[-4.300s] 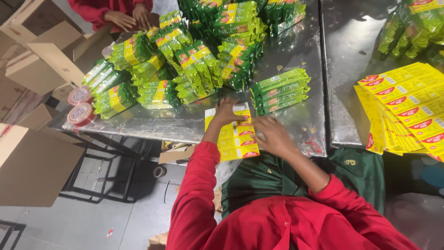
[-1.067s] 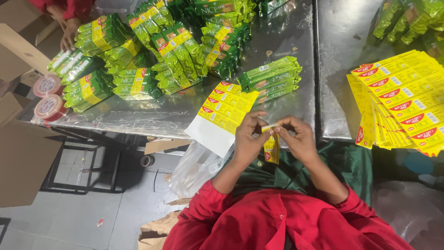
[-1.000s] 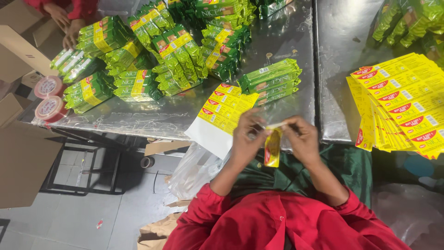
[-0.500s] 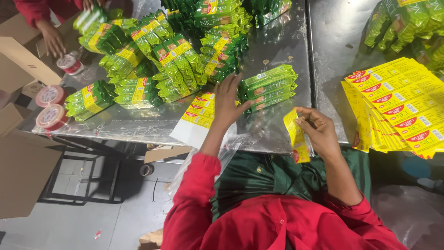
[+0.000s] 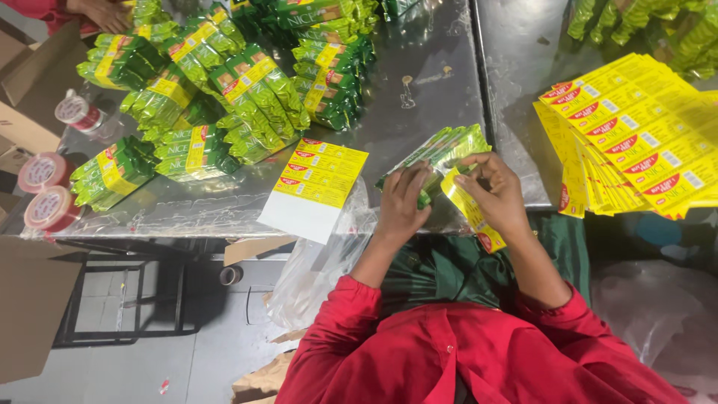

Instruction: The person peels promotional stickers from a sheet and applies them to green packages of biscuits stacked on a metal table, repeatedly handling the packages and the sticker sheets.

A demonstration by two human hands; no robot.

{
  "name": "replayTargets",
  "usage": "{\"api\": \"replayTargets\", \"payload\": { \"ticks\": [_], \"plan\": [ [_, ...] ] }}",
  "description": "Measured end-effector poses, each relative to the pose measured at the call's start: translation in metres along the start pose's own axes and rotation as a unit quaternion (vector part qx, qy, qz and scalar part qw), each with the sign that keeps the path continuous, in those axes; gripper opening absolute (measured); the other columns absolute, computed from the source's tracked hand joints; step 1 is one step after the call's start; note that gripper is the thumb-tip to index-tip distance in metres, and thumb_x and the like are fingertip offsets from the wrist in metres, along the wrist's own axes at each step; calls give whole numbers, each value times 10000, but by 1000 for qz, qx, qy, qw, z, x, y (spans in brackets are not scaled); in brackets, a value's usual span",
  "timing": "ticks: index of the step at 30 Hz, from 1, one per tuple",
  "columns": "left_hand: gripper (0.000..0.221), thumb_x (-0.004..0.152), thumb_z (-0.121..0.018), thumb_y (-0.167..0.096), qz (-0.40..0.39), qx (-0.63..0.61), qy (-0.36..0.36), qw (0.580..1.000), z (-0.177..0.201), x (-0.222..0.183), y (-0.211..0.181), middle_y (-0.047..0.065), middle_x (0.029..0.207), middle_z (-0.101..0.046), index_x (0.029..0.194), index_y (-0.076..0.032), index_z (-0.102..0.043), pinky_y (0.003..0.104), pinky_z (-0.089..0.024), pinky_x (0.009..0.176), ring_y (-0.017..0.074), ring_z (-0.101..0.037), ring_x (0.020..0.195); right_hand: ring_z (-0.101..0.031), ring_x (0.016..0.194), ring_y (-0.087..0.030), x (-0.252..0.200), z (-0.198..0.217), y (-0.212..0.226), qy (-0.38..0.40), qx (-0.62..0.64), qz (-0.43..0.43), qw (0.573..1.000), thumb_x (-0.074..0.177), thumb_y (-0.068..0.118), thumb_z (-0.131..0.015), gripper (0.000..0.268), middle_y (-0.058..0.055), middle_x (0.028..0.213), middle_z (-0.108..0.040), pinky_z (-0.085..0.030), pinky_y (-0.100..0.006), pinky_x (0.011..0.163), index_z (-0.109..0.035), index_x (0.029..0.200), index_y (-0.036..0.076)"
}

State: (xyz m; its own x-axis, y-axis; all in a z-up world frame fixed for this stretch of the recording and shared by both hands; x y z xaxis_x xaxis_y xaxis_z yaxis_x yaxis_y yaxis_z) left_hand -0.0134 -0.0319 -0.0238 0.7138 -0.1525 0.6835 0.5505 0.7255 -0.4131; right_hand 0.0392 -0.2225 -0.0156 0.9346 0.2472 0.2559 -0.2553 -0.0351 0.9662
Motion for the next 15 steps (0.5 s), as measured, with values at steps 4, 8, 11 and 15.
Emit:
{"api": "replayTargets", "payload": {
  "ticks": [4,8,11,15],
  "plan": [
    [804,663,-831,-53,-25,11,5,1000,3,-1,-15,112,1481,-528,1393,-79,-495,489,-442,1056,347,-535,1252,-536,782,-17,1,-5,-2,-24,-21,-10,999,936,1,-725,277,35,856,-590,-415,-191,682,-599,1181,29],
    [765,689,-836,-58,-32,20,-2,999,4,1,-17,100,1489,-520,1378,-81,-505,489,-449,1064,337,-526,1264,-604,796,-25,4,-6,-4,-28,-18,-13,999,944,-7,-699,270,0,863,-653,-466,-197,698,-571,1178,32],
    [710,699,-837,-65,-26,30,6,999,3,0,-17,98,1485,-521,1343,-83,-538,489,-451,1059,338,-523,1264,-623,808,-33,5,-7,-4,-24,-11,-10,1000,951,-11,-695,267,-16,869,-668,-482,-199,711,-560,1178,29],
    [658,710,-831,-67,-20,44,13,999,2,0,-18,93,1478,-530,1320,-96,-586,475,-457,1053,329,-527,1249,-591,751,-49,6,-11,2,-40,-66,-7,997,955,-10,-718,268,-48,821,-646,-465,-225,659,-572,1178,14]
  ]
}}
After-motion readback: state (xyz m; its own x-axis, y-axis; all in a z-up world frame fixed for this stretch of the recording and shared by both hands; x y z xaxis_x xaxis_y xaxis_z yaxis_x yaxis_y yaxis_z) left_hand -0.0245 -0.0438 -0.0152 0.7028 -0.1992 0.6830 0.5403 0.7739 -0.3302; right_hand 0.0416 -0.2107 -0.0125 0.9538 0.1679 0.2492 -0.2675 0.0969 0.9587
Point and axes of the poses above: each hand's wrist, its own x-axis towards the middle knuckle, its own z-axis out of the back of the hand, y = z × x, the point moved 4 cm from there along x, towards the middle knuckle
